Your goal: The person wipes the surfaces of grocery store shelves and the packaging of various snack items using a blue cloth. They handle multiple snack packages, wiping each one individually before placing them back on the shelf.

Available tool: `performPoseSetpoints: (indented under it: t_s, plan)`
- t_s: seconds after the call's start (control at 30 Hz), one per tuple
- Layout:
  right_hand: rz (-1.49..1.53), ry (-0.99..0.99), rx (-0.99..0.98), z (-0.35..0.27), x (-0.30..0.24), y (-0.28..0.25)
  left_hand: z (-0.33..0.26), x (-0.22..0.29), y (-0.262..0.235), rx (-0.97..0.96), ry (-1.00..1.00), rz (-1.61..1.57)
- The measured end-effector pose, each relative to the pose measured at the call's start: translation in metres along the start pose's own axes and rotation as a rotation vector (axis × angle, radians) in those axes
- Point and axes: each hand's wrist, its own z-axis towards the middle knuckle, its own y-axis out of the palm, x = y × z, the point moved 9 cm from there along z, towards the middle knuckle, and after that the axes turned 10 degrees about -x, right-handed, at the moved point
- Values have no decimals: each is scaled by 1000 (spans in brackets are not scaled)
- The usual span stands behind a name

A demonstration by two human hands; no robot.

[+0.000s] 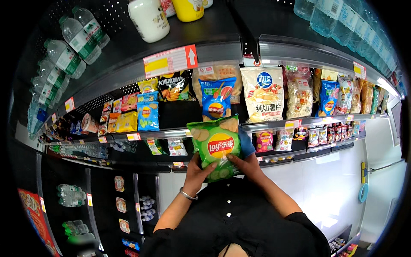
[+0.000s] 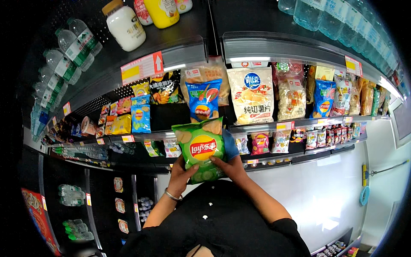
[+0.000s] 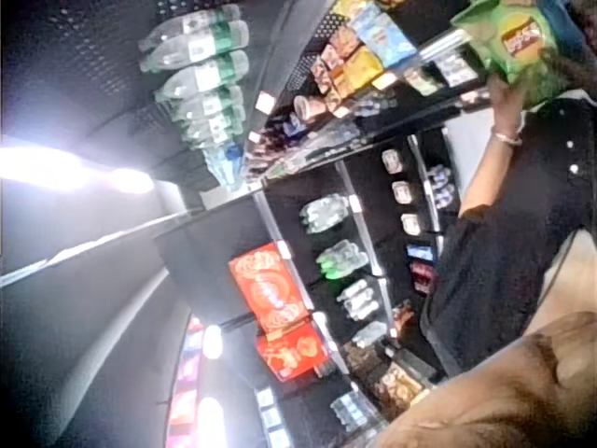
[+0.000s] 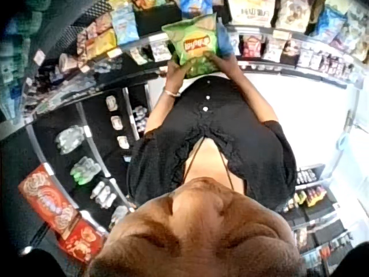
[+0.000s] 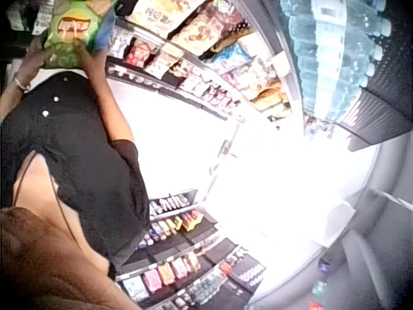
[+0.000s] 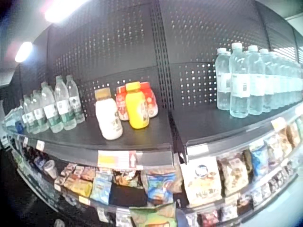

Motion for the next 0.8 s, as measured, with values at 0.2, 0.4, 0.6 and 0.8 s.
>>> performPoseSetpoints:
  t_s: [0.2, 0.4, 0.6, 0.8]
  plan:
    - [-53, 38, -3, -16, 0, 9, -12, -31, 2, -30, -184, -400]
    - [-105, 30, 226, -22, 0, -25, -18, -46, 0, 20, -213, -539]
    - [-1126, -241, -45, 1, -71, 33, -19, -50, 3, 50, -244, -598]
    - [-1221, -186, -366, -13, -40, 75, -16, -53, -14, 128, -212, -626]
